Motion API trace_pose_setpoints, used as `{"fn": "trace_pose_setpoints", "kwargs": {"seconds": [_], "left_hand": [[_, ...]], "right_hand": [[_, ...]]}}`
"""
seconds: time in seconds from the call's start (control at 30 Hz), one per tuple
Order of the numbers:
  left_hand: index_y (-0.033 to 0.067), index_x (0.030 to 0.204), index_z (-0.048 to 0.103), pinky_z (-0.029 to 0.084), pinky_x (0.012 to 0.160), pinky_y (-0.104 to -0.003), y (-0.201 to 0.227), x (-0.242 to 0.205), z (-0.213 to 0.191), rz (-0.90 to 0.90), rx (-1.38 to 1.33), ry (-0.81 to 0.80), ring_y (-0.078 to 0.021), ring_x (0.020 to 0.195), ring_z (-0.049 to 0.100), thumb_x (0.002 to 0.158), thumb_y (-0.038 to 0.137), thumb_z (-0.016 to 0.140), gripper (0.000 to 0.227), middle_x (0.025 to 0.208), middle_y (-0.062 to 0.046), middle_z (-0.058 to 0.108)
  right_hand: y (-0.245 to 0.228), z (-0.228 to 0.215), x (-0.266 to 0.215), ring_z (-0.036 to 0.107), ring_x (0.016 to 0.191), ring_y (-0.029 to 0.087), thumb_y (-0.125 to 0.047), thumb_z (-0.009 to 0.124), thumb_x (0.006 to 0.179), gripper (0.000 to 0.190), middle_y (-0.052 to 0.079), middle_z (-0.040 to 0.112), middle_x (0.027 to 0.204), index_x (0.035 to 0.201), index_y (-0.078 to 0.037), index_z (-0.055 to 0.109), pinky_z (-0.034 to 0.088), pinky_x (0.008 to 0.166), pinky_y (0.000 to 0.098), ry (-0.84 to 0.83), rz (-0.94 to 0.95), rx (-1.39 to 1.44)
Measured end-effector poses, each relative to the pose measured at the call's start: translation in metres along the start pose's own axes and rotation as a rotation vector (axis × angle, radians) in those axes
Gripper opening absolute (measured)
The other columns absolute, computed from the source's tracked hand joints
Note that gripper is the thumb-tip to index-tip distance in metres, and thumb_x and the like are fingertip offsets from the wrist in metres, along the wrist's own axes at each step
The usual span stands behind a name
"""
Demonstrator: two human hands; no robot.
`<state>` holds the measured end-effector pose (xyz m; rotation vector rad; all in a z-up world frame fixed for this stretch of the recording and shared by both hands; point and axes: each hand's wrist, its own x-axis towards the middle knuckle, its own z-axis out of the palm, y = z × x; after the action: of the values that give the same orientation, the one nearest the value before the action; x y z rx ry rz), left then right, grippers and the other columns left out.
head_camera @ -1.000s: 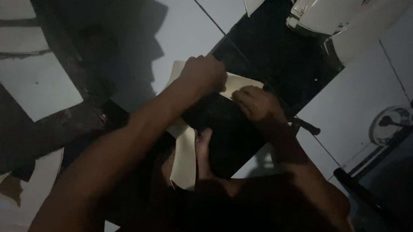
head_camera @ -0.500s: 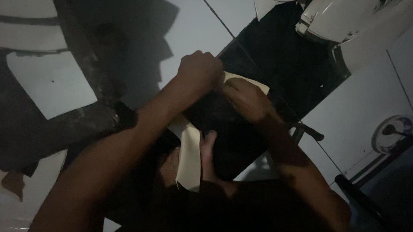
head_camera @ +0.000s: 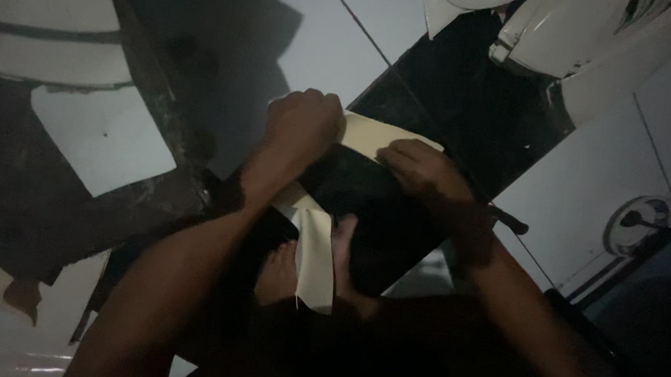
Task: The person sits on the floor and uses a knife to cut a curved shape out of a sheet of light-colored material. They then smooth the edges of the cutout with a sanding block and repeat the process with another sheet.
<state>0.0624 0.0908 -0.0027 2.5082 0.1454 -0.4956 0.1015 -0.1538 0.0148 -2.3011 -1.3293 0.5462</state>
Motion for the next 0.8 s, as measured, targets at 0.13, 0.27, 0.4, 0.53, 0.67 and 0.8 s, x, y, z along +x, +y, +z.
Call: {"fn": "trace_pose_setpoints", "kwargs": {"seconds": [0.13,0.27,0.4,0.53,0.67,0.8], "left_hand": [[0.0017,0.101,0.072,0.06,0.074,-0.047,-0.002,0.01,-0.005,-0.14,0.012,-0.255,-0.0346,0.087,0.076,0.094,0.018,0.066,0.019,0.095,-0.02,0.075],[-0.0015,0.109,0.068,0.057,0.076,-0.048,-0.008,0.005,-0.017,-0.089,-0.071,-0.083,-0.0401,0.092,0.072,0.091,0.017,0.067,0.026,0.098,-0.023,0.073],[0.0021,0.121,0.064,0.055,0.082,-0.049,-0.004,-0.009,-0.033,-0.405,-0.383,-0.086,-0.0369,0.095,0.072,0.102,0.026,0.054,0.032,0.105,-0.022,0.072],[-0.0003,0.124,0.062,0.056,0.089,-0.044,-0.008,-0.044,-0.02,-0.392,-0.819,0.166,-0.0307,0.102,0.074,0.099,0.032,0.061,0.04,0.11,-0.022,0.072],[-0.0049,0.127,0.059,0.056,0.086,-0.045,-0.033,-0.08,0.015,0.006,-0.649,0.288,-0.0358,0.104,0.07,0.081,0.039,0.082,0.068,0.113,-0.024,0.07],[0.0116,0.104,0.076,0.056,0.089,-0.047,-0.023,-0.073,0.043,0.047,-0.048,0.264,-0.0323,0.104,0.073,0.081,0.009,0.076,0.023,0.107,-0.014,0.076]], "right_hand": [[-0.005,0.011,0.036,0.07,0.1,0.031,-0.004,0.067,0.093,0.021,0.016,0.071,0.106,0.113,0.001,0.071,0.058,0.083,0.0406,-0.007,-0.075,0.045],[-0.015,0.018,0.058,0.069,0.095,0.031,0.002,0.064,0.088,0.033,0.016,0.069,0.101,0.12,0.002,0.071,0.056,0.078,0.0408,-0.041,-0.121,0.046],[-0.027,0.017,0.064,0.068,0.098,0.028,-0.007,0.065,0.098,0.021,0.014,0.069,0.107,0.117,-0.003,0.071,0.057,0.08,0.0398,-0.065,-0.059,-0.104],[-0.022,0.007,0.047,0.065,0.1,0.031,-0.031,0.069,0.088,0.038,0.014,0.066,0.111,0.117,-0.007,0.067,0.054,0.082,0.0436,0.351,-0.107,-0.33],[-0.004,0.01,0.012,0.066,0.088,0.038,-0.039,0.081,0.082,0.055,0.02,0.068,0.1,0.118,0.0,0.069,0.052,0.078,0.052,0.246,0.197,-0.366],[0.01,0.026,-0.04,0.063,0.083,0.031,-0.028,0.07,0.105,0.025,0.016,0.065,0.092,0.108,-0.004,0.066,0.053,0.076,0.0475,0.208,0.257,-0.032]]}}
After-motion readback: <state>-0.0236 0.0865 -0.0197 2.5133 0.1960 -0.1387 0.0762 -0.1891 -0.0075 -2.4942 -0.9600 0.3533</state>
